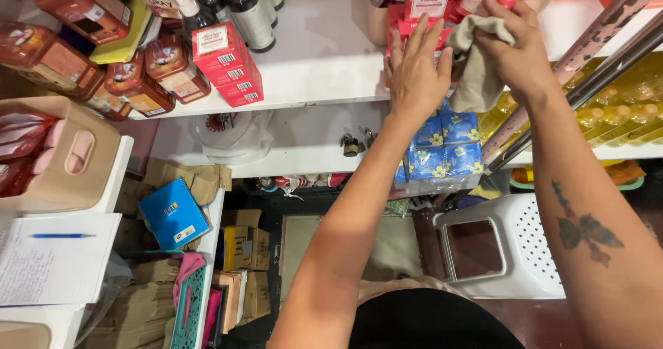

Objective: Wiping and organizing various beauty products on a shelf.

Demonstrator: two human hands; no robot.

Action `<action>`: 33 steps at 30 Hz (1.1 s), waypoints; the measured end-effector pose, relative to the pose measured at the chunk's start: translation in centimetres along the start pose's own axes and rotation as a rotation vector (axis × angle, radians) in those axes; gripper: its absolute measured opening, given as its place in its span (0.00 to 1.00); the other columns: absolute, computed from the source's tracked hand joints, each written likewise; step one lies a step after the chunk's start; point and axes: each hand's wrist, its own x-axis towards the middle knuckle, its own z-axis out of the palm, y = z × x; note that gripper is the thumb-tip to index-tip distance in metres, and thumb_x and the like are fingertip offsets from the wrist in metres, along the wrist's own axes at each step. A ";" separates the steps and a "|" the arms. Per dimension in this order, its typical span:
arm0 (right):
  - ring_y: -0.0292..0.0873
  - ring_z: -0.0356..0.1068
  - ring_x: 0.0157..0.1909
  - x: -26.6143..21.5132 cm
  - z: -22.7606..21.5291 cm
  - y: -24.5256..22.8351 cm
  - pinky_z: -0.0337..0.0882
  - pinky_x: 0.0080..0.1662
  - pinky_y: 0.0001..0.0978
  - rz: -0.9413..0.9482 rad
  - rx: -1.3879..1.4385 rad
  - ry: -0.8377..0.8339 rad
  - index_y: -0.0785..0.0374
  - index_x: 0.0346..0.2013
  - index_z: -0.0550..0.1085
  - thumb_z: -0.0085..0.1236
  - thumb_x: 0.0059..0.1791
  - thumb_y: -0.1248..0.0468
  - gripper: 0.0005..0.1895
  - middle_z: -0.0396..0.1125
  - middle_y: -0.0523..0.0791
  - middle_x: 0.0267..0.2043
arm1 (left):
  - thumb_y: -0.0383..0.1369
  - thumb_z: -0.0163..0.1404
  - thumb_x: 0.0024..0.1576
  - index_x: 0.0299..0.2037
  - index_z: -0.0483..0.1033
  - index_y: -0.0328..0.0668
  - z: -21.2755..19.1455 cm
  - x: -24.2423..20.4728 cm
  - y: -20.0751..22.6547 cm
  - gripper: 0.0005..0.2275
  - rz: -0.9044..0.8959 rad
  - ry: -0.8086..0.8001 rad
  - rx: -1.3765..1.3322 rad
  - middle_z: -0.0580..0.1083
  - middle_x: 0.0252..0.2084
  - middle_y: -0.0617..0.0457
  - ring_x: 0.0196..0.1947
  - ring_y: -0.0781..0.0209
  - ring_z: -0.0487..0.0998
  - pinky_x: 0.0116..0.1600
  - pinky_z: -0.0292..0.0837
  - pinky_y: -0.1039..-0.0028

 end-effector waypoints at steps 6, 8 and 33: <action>0.45 0.64 0.71 -4.0 -2.2 -5.0 0.65 0.68 0.32 0.036 0.152 0.036 0.61 0.69 0.73 0.60 0.58 0.71 0.23 0.56 0.47 0.76 | 0.40 0.48 0.66 0.67 0.70 0.46 -0.9 -0.8 -1.1 0.20 0.058 0.184 -0.331 0.69 0.67 0.44 0.70 0.46 0.68 0.79 0.58 0.60; 0.43 0.66 0.68 -5.1 -2.4 -6.9 0.67 0.68 0.32 0.108 0.353 0.005 0.61 0.70 0.72 0.57 0.58 0.70 0.23 0.61 0.47 0.72 | 0.42 0.48 0.66 0.66 0.71 0.43 -2.6 -1.1 -0.6 0.20 -0.030 0.165 -0.496 0.71 0.66 0.43 0.67 0.48 0.71 0.74 0.64 0.63; 0.35 0.73 0.48 -12.2 11.6 -11.6 0.72 0.50 0.30 0.775 0.524 -0.333 0.63 0.55 0.76 0.56 0.53 0.60 0.17 0.74 0.41 0.48 | 0.42 0.53 0.67 0.61 0.70 0.38 -7.6 -13.2 -14.3 0.19 -0.886 -0.172 -1.736 0.75 0.55 0.47 0.52 0.54 0.77 0.54 0.75 0.59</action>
